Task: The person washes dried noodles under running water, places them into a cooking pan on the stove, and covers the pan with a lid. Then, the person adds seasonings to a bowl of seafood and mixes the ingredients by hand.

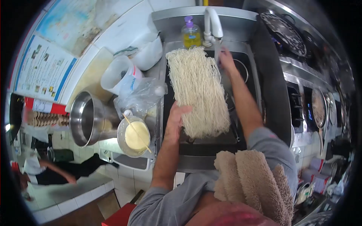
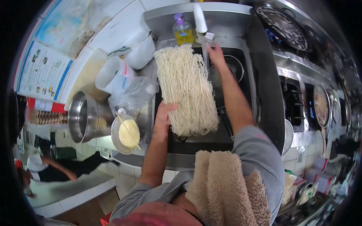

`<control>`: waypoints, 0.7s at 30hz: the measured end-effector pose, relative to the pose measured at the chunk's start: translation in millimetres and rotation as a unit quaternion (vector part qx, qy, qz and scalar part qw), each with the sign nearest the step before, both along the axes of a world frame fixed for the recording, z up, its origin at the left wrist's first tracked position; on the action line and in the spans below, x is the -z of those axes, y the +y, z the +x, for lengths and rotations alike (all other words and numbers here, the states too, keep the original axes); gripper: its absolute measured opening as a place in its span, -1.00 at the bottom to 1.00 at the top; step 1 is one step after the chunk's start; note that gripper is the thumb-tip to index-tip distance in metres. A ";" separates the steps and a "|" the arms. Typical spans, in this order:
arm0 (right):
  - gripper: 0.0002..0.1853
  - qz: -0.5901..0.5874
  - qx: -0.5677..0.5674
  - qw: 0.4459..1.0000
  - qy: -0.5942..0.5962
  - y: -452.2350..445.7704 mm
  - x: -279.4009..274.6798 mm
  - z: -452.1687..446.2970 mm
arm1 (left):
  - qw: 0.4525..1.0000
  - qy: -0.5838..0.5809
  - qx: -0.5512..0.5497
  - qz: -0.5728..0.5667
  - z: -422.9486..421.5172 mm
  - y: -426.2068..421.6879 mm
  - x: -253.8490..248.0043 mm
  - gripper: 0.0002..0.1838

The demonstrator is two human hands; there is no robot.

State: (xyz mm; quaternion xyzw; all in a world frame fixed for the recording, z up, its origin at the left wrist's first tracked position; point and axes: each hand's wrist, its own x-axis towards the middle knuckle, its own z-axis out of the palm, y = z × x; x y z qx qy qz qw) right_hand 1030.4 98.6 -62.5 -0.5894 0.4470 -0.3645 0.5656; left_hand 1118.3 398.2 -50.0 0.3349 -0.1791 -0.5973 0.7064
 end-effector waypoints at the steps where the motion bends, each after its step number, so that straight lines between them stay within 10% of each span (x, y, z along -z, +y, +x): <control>1: -0.31 0.086 -0.068 0.993 -0.038 39.2 -24.3 -24.9 | 1.000 -0.019 0.007 -0.004 5.7 -12.2 -0.1 -0.28; 10: -0.12 0.021 -0.053 0.996 -0.062 108.3 -52.8 -60.0 | 0.973 -0.216 0.086 0.002 17.6 -115.8 -42.3 -0.44; 16: -0.34 0.201 -0.138 0.928 -0.282 96.2 -37.0 -62.2 | 0.653 -0.748 0.080 0.087 -64.2 -153.4 -56.3 -0.56; 21: -0.57 0.373 -0.181 0.830 -0.373 71.0 28.9 -83.6 | 0.610 -0.762 0.191 0.098 -54.1 -155.1 -81.9 -0.57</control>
